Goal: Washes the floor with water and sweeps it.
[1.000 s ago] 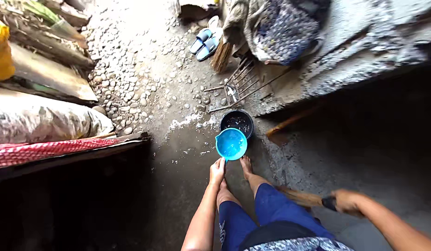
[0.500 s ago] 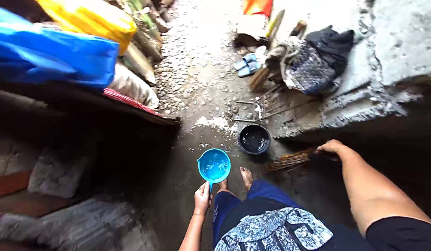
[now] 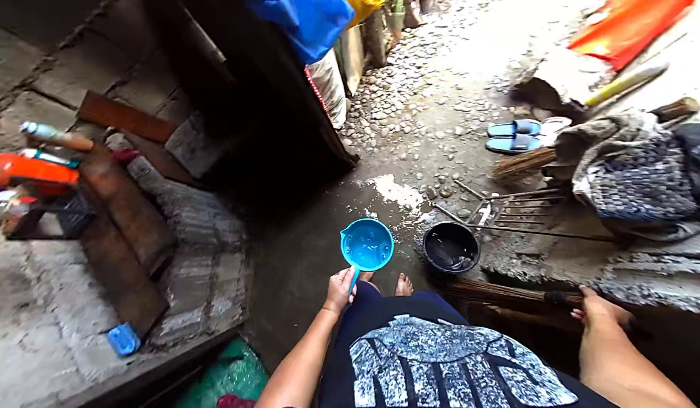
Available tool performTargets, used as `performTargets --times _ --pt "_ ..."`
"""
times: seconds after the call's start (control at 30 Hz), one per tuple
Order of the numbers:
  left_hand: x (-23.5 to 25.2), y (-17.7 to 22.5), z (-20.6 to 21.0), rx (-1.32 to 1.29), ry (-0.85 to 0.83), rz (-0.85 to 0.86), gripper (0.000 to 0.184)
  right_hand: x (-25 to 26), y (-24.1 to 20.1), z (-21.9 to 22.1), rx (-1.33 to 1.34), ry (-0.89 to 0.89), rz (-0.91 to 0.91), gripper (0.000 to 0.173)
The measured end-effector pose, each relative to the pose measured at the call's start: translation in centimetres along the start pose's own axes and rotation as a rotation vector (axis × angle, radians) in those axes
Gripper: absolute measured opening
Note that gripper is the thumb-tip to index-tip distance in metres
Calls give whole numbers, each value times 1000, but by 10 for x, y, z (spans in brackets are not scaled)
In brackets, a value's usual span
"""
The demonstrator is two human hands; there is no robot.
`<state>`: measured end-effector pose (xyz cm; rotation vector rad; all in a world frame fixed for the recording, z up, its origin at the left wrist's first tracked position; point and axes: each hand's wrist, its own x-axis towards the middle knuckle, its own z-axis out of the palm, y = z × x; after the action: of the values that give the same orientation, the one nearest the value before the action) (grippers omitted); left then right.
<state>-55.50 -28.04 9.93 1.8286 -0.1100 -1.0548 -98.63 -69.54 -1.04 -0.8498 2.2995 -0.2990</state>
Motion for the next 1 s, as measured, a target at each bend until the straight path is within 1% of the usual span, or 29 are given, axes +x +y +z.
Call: performTargets --times 0.1,0.17,0.27,0.37,0.57,0.7,0.8,0.87,0.93,0.97,1.0 --pt "-11 -9 4 -20 1 9 37 8 7 -13 -73 -73 -49 88" --pt "-18 -12 7 -28 4 8 37 7 9 -18 -91 -89 -72 82" --pt "-27 -17 11 -50 19 3 37 13 12 -17 -119 -56 -73 71" --pt "-35 -19 13 -66 35 1 36 20 13 -13 -108 -24 -49 67" --pt "-47 -19 10 -64 45 34 32 16 13 -21 -115 -102 -51 74" --pt "-52 -24 6 -95 57 42 29 -11 15 -24 -31 -100 -20 88" --pt "-55 -30 5 -115 65 52 28 -14 27 -20 15 -64 -21 103" --pt "-59 -33 1 -107 70 70 28 -7 36 -16 13 -63 -45 109" --pt "-63 -37 -4 -96 73 78 29 2 40 -12 -69 -8 -76 110" --pt "-65 -39 -7 -91 70 79 29 5 39 -11 -149 51 -94 105" --pt "-68 -42 -10 -85 64 81 29 3 35 -9 -246 118 -120 98"
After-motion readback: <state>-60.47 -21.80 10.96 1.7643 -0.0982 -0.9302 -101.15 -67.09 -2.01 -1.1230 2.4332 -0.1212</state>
